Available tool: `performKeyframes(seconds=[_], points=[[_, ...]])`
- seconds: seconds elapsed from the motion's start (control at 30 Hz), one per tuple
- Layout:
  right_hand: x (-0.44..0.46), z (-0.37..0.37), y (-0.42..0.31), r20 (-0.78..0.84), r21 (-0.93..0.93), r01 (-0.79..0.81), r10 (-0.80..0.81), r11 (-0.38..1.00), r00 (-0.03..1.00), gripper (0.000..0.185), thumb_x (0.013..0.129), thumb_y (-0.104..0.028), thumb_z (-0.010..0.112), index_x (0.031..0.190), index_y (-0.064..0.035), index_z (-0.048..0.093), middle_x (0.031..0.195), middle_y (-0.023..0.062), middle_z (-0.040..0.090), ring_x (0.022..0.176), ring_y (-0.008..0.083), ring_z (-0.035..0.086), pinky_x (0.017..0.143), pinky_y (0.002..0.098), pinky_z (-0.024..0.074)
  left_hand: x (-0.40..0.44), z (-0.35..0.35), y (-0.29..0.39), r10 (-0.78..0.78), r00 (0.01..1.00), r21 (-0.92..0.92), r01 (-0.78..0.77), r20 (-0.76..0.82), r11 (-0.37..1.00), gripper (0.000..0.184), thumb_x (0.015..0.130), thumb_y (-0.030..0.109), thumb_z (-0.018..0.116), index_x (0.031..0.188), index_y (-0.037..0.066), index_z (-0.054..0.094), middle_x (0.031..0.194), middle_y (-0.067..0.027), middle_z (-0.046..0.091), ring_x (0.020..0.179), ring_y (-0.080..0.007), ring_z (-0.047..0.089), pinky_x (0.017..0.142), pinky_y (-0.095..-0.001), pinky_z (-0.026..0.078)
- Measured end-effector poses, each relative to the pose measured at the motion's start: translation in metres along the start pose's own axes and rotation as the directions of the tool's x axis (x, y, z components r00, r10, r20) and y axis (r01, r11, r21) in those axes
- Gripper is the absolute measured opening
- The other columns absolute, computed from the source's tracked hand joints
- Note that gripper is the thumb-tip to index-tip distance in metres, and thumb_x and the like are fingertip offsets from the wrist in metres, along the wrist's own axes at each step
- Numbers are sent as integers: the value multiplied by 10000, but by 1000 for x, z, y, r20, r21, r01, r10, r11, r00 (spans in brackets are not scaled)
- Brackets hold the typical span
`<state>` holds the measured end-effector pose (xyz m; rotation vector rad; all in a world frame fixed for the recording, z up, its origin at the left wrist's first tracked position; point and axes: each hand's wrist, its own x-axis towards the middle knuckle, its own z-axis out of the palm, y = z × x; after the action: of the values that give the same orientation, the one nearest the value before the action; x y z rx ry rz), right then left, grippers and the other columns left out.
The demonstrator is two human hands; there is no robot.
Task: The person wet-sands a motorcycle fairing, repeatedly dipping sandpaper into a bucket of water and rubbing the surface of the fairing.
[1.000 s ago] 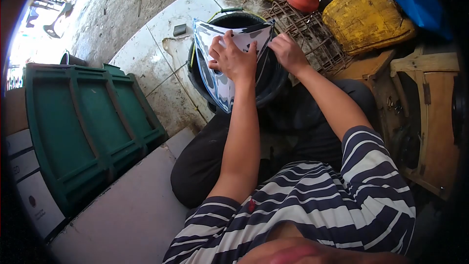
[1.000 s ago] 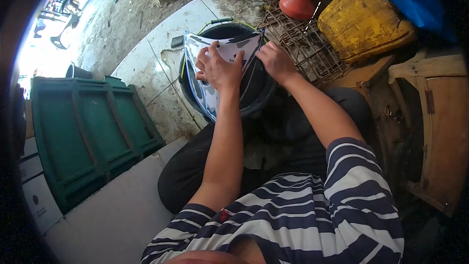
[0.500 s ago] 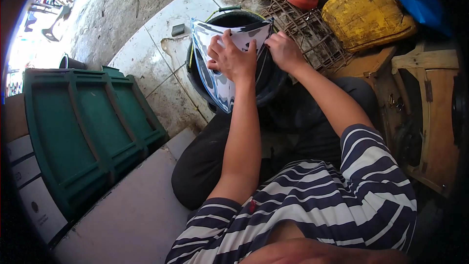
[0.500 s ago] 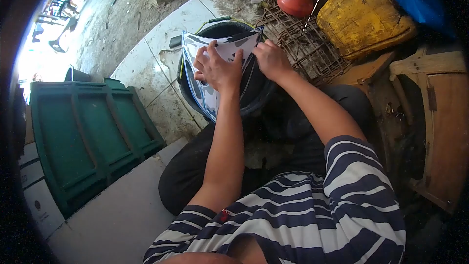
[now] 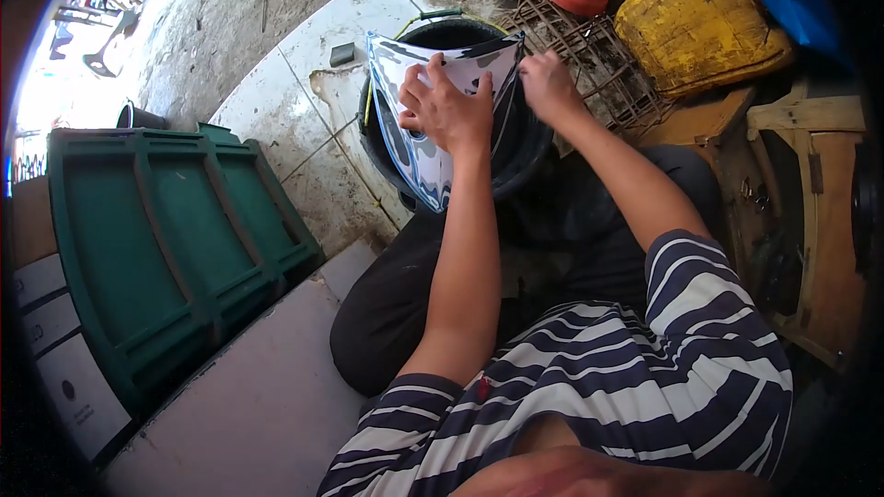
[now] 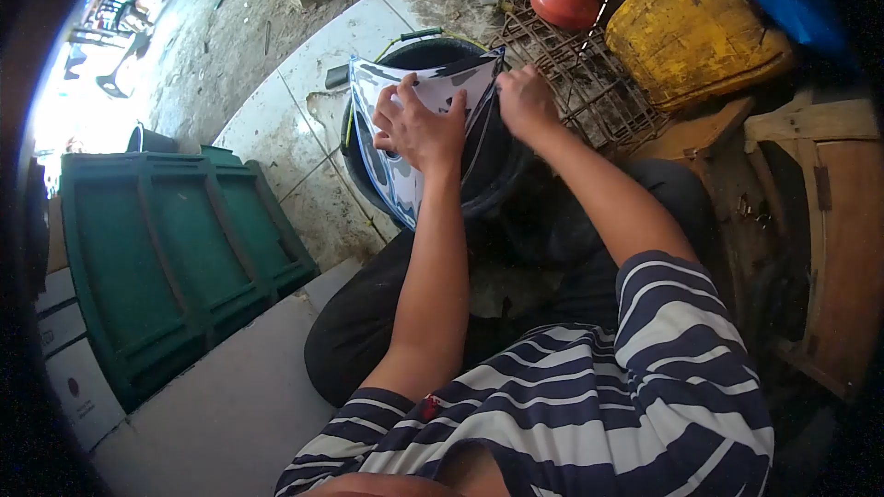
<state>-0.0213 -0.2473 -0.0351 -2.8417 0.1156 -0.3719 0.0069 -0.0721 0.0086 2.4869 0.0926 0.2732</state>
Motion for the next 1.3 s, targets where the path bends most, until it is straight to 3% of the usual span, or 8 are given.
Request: performKeyframes(seconds=[0.3,0.43,0.53,0.8,0.93,1.03,1.2,1.3], points=[[-4,7,-1,-60,103,-89,95,991,994,69,936,-157,713,944,-90,728,981,128,726,1028,357,666,892,520,497,0,3,-1,27,999,11,-27,-31,1000,780,690,471,946,1361,204,650,1479,-99,494,1422,-324,407,1104,-575,307],[-11,-4,-20,-95,114,29,-18,993,995,71,932,-155,721,942,-87,740,931,98,720,982,354,668,841,516,499,0,3,-2,31,999,2,-31,-40,1000,788,680,473,947,1359,203,651,1458,-104,506,1417,-324,410,1106,-568,297],[0,-5,-12,-129,104,-97,110,990,985,76,929,-154,721,911,-85,747,938,93,734,985,348,672,842,511,499,-1,5,-5,28,999,9,-27,-44,1000,789,679,474,945,1359,206,651,1454,-107,508,1415,-324,409,1103,-566,297],[7,-5,-5,-93,122,-71,83,990,992,77,917,-129,716,930,-60,747,953,135,730,993,373,674,872,491,537,0,5,-3,19,999,13,-19,-37,1000,802,680,479,945,1372,206,646,1467,-104,500,1418,-320,406,1099,-565,301],[-5,-6,-13,-36,130,88,-84,988,996,107,935,-159,694,936,-68,752,973,126,740,986,372,677,874,492,541,0,3,0,21,999,10,-21,-31,1000,802,680,473,949,1373,206,647,1468,-97,499,1419,-319,408,1102,-570,303],[2,-11,-12,-19,136,28,-26,990,999,98,924,-142,692,927,-60,747,960,136,731,993,386,670,887,492,544,0,4,-3,24,999,12,-23,-41,1000,797,682,466,951,1371,204,649,1466,-99,501,1417,-320,411,1105,-572,303],[-1,-10,-15,12,33,115,-115,993,993,108,913,-112,669,950,-87,768,988,128,745,1017,367,685,911,471,558,0,3,-1,26,999,4,-26,-34,1000,791,685,466,952,1368,203,651,1468,-105,504,1415,-323,415,1105,-569,303],[2,-16,-17,45,86,-22,18,996,999,106,913,-127,679,946,-81,769,990,132,747,1027,371,690,902,475,566,0,3,-1,30,999,15,-30,-39,999,791,685,467,952,1366,202,649,1474,-107,501,1416,-325,414,1102,-564,304]])
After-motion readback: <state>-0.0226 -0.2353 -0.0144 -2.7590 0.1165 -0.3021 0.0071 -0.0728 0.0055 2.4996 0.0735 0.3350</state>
